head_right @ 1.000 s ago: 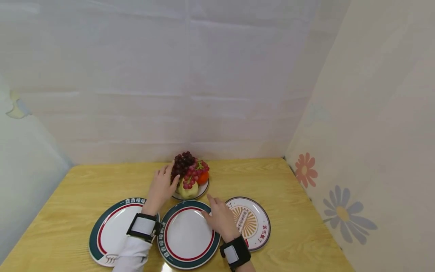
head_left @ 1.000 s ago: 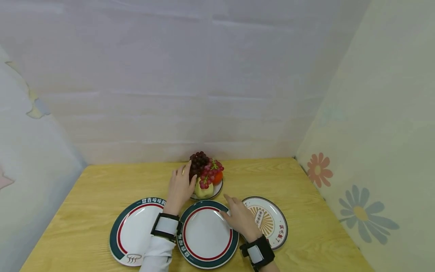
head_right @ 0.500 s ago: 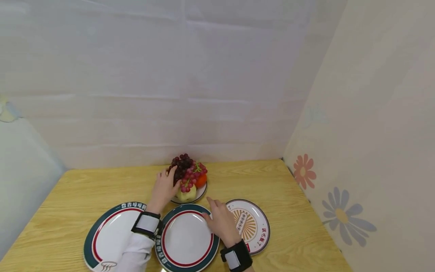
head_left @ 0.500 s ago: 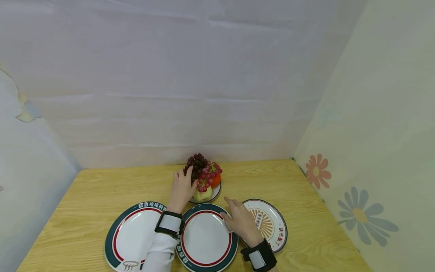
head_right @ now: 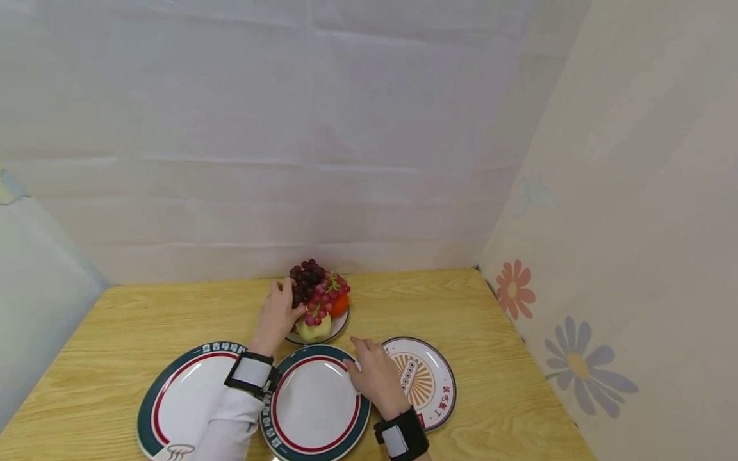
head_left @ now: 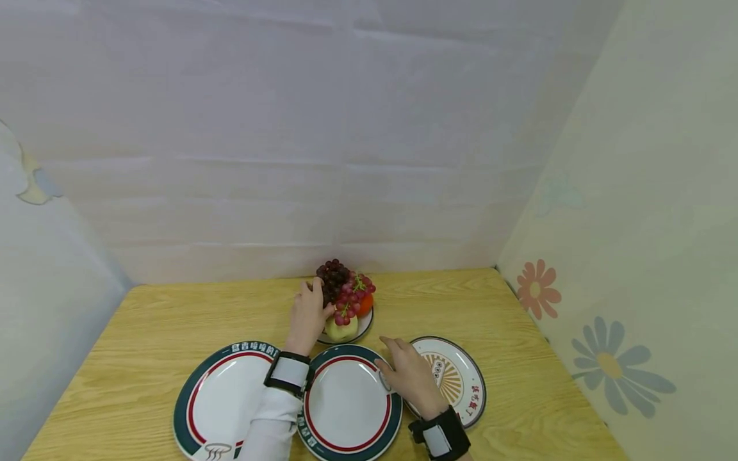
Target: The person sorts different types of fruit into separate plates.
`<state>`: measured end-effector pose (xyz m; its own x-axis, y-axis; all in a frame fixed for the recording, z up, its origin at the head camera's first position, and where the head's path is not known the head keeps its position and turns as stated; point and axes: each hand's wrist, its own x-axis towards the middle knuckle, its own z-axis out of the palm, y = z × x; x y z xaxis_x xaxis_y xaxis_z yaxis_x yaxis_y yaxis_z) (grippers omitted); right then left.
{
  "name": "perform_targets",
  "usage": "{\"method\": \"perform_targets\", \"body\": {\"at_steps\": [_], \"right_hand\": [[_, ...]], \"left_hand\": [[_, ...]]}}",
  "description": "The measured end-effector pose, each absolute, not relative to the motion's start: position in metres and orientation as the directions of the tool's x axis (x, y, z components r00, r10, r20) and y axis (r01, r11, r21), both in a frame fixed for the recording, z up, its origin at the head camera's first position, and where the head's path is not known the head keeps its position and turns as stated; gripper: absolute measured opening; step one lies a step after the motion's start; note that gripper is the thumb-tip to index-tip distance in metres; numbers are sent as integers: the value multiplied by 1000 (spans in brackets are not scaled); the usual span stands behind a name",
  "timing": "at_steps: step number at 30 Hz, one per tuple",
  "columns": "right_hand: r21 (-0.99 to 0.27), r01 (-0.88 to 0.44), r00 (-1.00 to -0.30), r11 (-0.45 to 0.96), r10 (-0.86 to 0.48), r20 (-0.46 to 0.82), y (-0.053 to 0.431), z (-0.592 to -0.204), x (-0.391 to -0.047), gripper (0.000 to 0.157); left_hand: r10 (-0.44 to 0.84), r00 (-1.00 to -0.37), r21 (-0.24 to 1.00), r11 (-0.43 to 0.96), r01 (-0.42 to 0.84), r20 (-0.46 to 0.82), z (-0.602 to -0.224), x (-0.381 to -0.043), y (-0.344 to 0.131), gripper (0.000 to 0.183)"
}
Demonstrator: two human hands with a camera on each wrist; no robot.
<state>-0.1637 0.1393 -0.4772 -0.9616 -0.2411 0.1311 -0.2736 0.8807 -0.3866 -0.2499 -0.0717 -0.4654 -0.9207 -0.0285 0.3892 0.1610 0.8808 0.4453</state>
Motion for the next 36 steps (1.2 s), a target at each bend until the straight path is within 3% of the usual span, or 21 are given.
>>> {"method": "perform_targets", "body": {"at_steps": [7, 14, 20, 28, 36], "right_hand": [[-388, -286, -958, 876, -254, 133, 140, -479, -164, 43], [-391, -285, -958, 875, -258, 123, 141, -479, -168, 43], [-404, -282, -960, 870, -257, 115, 142, -475, -172, 43], [-398, -278, -960, 874, -248, 128, 141, -473, -177, 43], [-429, -244, -970, 870, -224, 99, 142, -469, -178, 44]], "left_hand": [[-60, -908, 578, 788, 212, 415, -463, -249, -76, 44], [-22, -858, 605, 718, 344, 514, -450, -250, -80, 40], [-14, -826, 611, 679, 407, 564, -418, -237, -96, 41], [-42, -847, 631, 687, 360, 530, -392, -201, -141, 42], [-114, -915, 683, 702, 202, 388, -421, -154, -179, 38]]}}
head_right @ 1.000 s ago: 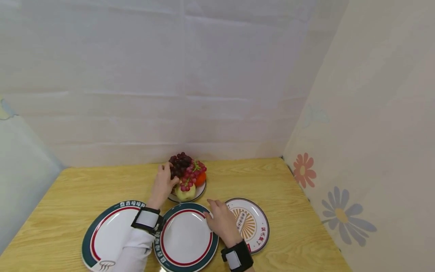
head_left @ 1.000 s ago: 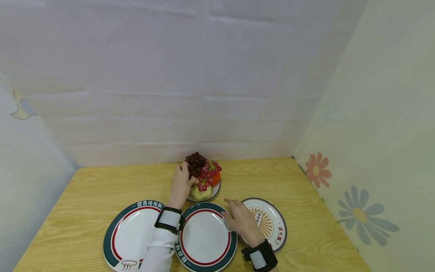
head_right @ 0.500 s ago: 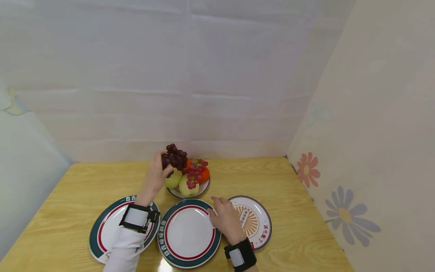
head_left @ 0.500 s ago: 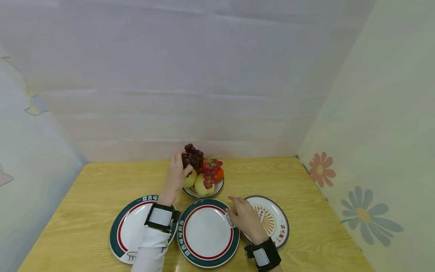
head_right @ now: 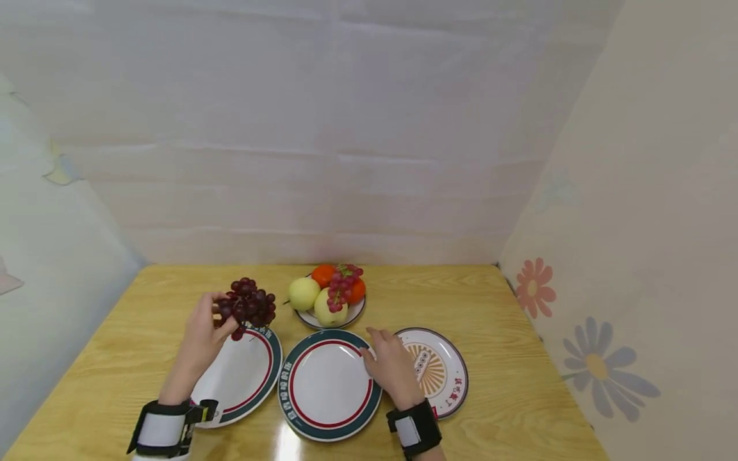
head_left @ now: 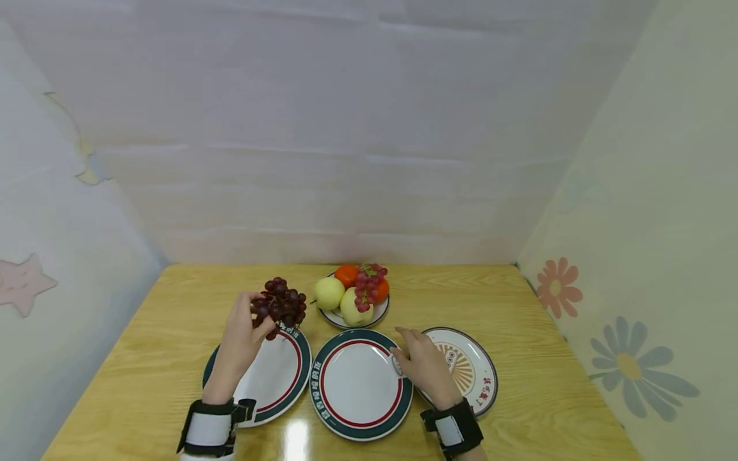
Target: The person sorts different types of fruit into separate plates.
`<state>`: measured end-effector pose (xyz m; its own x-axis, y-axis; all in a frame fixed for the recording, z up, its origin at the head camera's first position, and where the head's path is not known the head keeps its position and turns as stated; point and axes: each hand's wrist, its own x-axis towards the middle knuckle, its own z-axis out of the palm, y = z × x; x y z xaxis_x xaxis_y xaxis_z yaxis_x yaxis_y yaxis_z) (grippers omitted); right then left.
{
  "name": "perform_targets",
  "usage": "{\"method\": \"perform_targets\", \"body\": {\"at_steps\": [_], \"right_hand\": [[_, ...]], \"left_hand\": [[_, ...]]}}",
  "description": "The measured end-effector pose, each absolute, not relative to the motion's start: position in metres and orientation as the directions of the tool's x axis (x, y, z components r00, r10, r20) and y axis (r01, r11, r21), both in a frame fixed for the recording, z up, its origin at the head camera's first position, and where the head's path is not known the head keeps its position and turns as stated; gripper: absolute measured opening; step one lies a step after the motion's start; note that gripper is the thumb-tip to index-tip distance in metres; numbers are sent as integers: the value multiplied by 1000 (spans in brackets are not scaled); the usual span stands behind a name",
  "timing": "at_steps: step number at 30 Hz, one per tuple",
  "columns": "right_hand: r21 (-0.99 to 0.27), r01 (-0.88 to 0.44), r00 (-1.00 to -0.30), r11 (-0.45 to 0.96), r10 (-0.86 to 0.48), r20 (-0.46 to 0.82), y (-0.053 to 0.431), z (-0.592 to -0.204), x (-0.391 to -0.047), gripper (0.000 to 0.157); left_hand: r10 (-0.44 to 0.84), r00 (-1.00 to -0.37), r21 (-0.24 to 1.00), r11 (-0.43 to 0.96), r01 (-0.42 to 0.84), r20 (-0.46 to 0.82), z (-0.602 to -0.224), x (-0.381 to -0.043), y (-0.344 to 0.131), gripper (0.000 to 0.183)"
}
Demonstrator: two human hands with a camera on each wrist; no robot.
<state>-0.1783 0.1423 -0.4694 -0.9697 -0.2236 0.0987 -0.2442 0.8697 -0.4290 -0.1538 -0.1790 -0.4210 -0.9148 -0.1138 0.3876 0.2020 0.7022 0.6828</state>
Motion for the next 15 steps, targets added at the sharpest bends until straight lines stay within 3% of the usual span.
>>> {"method": "perform_targets", "body": {"at_steps": [10, 15], "right_hand": [[-432, -231, -973, 872, -205, 107, 145, -467, -177, 46], [-430, -234, -972, 872, -208, 107, 145, -470, -175, 45]], "left_hand": [[-254, -962, 776, 625, -86, 98, -463, -118, -205, 39], [-290, -954, 750, 616, -242, -69, -471, -105, -220, 45]]}}
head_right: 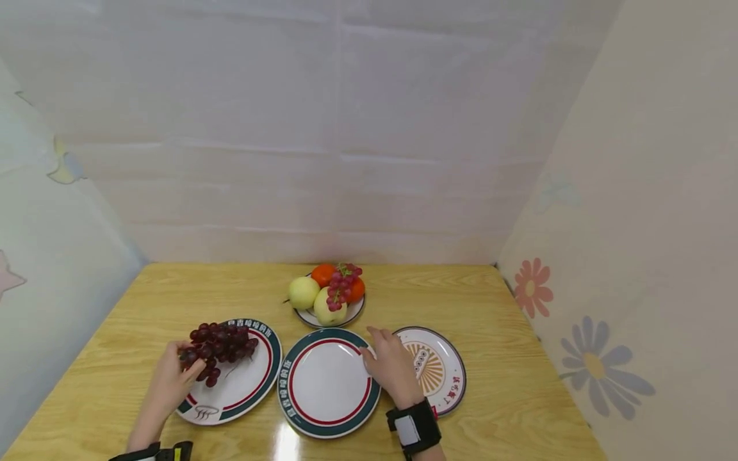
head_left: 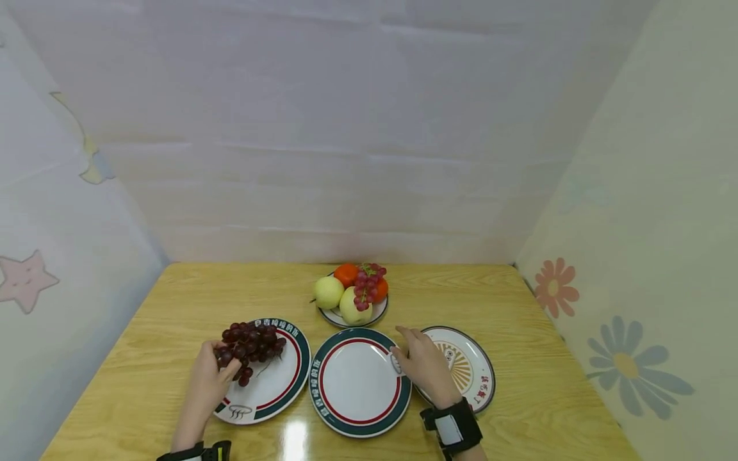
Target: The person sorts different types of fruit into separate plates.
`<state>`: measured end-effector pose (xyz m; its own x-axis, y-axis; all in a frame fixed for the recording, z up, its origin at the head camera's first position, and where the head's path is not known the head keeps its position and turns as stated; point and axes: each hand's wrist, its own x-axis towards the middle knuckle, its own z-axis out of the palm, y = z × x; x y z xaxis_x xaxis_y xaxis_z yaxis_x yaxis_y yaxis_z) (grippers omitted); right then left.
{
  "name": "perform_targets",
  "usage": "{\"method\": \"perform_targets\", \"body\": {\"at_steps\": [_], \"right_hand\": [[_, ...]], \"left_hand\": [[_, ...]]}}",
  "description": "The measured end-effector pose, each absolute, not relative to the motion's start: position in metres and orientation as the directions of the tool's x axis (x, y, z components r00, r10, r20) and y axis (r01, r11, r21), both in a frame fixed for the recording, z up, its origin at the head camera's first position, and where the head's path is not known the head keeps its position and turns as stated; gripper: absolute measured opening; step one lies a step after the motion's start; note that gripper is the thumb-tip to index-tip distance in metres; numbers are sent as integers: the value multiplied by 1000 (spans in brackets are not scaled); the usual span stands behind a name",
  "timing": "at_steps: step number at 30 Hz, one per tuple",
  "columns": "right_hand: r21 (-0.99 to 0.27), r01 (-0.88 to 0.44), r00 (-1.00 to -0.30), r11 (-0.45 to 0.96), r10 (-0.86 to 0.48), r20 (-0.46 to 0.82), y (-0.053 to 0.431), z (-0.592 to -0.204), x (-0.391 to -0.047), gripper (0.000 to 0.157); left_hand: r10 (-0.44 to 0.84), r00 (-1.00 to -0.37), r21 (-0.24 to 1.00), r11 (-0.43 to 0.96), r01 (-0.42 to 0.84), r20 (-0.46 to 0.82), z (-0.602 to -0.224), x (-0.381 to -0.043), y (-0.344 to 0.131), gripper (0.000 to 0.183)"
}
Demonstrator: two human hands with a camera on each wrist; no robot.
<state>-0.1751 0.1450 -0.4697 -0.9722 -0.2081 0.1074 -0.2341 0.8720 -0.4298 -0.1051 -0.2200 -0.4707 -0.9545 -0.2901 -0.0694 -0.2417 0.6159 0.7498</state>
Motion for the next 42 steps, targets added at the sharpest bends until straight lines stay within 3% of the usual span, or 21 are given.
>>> {"method": "perform_targets", "body": {"at_steps": [5, 16, 23, 27, 35, 42], "right_hand": [[-421, -226, -974, 878, -206, 92, 143, -471, -175, 45], [-447, -243, -970, 861, -220, 103, 137, -463, -180, 46], [-432, -263, -963, 863, -208, 171, 124, -439, -207, 55], [-427, -273, -957, 862, -199, 209, 112, -429, -228, 59], [-461, -218, -973, 860, -158, 165, 77, -435, -261, 70], [-473, -172, -982, 864, -116, 146, 62, -454, -269, 70]], "left_hand": [[-297, -945, 653, 691, -311, -135, -474, -96, -231, 46], [-247, -946, 453, 833, -318, -210, -469, -86, -229, 52], [-320, -943, 447, 859, -247, 93, -471, -79, -213, 62], [-279, -933, 465, 873, -148, 227, -470, -82, -203, 61], [-209, -910, 458, 889, -25, 358, -477, -85, -190, 52], [-223, -897, 481, 877, -13, 382, -478, -86, -185, 46]]}}
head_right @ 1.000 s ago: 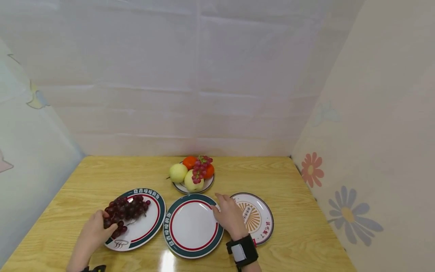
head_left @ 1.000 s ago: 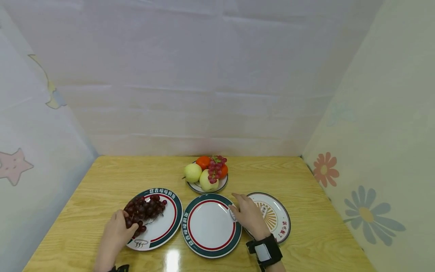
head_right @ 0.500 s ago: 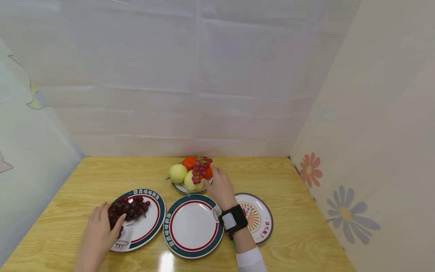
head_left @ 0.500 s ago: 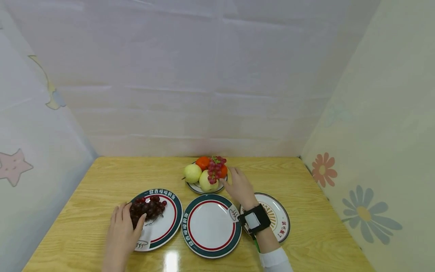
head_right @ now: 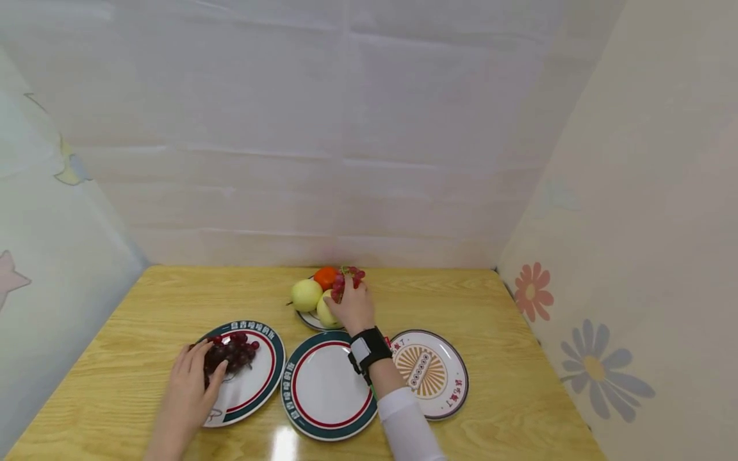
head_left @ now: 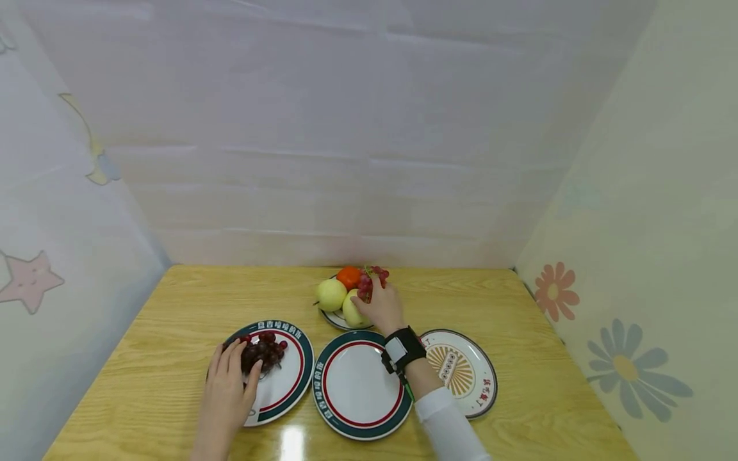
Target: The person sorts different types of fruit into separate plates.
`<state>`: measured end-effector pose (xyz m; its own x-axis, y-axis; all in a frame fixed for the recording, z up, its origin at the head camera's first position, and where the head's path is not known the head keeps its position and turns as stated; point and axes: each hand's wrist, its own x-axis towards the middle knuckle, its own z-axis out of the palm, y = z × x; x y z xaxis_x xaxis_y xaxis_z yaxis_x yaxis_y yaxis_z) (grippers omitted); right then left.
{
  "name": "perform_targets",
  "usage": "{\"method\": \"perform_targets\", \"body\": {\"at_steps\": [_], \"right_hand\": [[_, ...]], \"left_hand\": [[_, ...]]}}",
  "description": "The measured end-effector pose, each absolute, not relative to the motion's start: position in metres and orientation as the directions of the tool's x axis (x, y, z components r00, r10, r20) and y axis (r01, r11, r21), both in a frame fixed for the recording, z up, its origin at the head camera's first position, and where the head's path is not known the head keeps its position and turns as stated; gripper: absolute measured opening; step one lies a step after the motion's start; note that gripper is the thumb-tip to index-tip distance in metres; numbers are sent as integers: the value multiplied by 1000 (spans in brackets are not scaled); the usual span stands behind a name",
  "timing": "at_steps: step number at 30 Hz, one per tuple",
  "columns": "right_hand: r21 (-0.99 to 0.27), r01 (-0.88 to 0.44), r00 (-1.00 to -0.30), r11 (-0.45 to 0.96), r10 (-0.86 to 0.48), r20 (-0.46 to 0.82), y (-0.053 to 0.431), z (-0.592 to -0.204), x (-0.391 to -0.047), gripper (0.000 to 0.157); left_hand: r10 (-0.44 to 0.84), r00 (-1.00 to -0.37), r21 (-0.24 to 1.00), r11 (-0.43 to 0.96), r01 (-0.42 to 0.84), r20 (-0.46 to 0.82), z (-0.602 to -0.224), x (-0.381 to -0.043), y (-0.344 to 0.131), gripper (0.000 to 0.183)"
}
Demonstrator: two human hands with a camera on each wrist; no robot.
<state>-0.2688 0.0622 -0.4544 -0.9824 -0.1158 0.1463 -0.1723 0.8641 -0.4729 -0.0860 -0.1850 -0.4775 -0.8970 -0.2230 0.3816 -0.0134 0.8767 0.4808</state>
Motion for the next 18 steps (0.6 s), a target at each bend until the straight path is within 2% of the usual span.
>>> {"method": "perform_targets", "body": {"at_steps": [11, 18], "right_hand": [[-633, -130, -978, 763, 5, 207, 62, -466, -273, 52], [-691, -324, -907, 646, -5, 420, 69, -449, -271, 48]], "left_hand": [[-224, -897, 491, 871, -9, 381, -478, -88, -181, 43], [-168, -895, 497, 865, 67, 413, -473, -92, -176, 47]]}}
